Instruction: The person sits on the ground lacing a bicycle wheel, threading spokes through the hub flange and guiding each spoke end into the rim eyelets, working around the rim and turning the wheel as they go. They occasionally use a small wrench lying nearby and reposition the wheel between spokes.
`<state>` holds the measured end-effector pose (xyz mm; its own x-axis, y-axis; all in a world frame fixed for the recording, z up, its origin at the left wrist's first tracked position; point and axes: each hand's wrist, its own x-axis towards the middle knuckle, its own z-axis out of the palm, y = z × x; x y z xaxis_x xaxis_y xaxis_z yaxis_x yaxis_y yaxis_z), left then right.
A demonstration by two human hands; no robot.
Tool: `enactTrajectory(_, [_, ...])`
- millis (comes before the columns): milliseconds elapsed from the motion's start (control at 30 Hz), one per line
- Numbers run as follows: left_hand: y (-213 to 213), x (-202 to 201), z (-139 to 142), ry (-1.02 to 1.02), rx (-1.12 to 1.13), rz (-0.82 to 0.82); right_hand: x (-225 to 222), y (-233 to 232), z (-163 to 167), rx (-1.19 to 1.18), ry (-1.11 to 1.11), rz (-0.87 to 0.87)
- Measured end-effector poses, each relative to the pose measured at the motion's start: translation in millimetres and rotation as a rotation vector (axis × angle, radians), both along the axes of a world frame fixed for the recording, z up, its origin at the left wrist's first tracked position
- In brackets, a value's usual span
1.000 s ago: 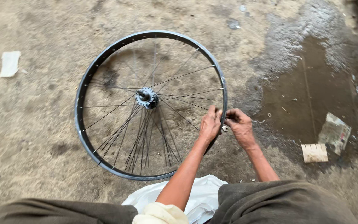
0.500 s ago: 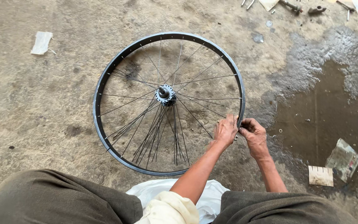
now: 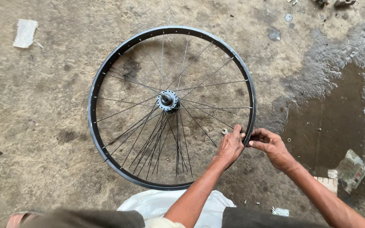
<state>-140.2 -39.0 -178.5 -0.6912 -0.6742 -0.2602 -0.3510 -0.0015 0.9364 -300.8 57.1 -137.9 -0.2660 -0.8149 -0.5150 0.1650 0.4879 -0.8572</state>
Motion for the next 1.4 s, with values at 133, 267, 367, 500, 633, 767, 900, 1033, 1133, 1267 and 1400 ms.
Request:
enactTrajectory(133, [0.5, -3.2, 2.9, -0.052, -0.038, -0.065, 9.5, 2.0, -4.9, -0.016, -0.012, -0.134])
enactTrajectory(267, [0.7, -16.5, -21.6, -0.024, 0.011, 0.016, 18.6, -1.0, 0.3, 0.011, 0.087, -0.155])
enactTrajectory(367, [0.7, -24.0, -42.4, 0.191, -0.167, 0.121, 23.8, -6.2, 7.7, -0.071, 0.084, -0.171])
enactTrajectory(500, [14.5, -24.3, -33.4, -0.137, -0.117, 0.053, 38.5, -10.1, 18.2, -0.023, 0.123, -0.140])
enactTrajectory(633, [1.8, -22.7, -3.5, -0.182, -0.096, 0.099, 52.5, -21.1, 28.4, -0.035, 0.111, -0.221])
enactTrajectory(767, [-16.1, -10.3, 17.0, 0.008, -0.145, 0.137, 63.3, -28.7, 28.4, -0.106, 0.124, -0.326])
enactTrajectory(900, [-76.0, 28.9, 39.4, -0.155, -0.328, 0.254, 64.4, -24.5, 22.0, -0.093, 0.060, -0.389])
enactTrajectory(1033, [-150.2, 120.6, 55.6, -0.283, -0.449, 0.511, 63.6, -35.8, 53.1, 0.060, 0.977, -0.019])
enactTrajectory(1133, [-160.0, 177.4, 50.5, -0.407, -0.472, 0.557, 78.3, -62.6, 80.0, -0.160, 1.364, 0.386])
enactTrajectory(1267, [-140.3, 198.2, 33.8, -0.319, -0.462, 0.676, 122.4, -125.2, 80.0, 0.128, 0.884, 0.824])
enactTrajectory(1400, [-132.3, 194.0, 17.5, -0.342, -0.558, 0.587, 187.6, -174.5, 41.7, -0.188, 0.330, 0.174])
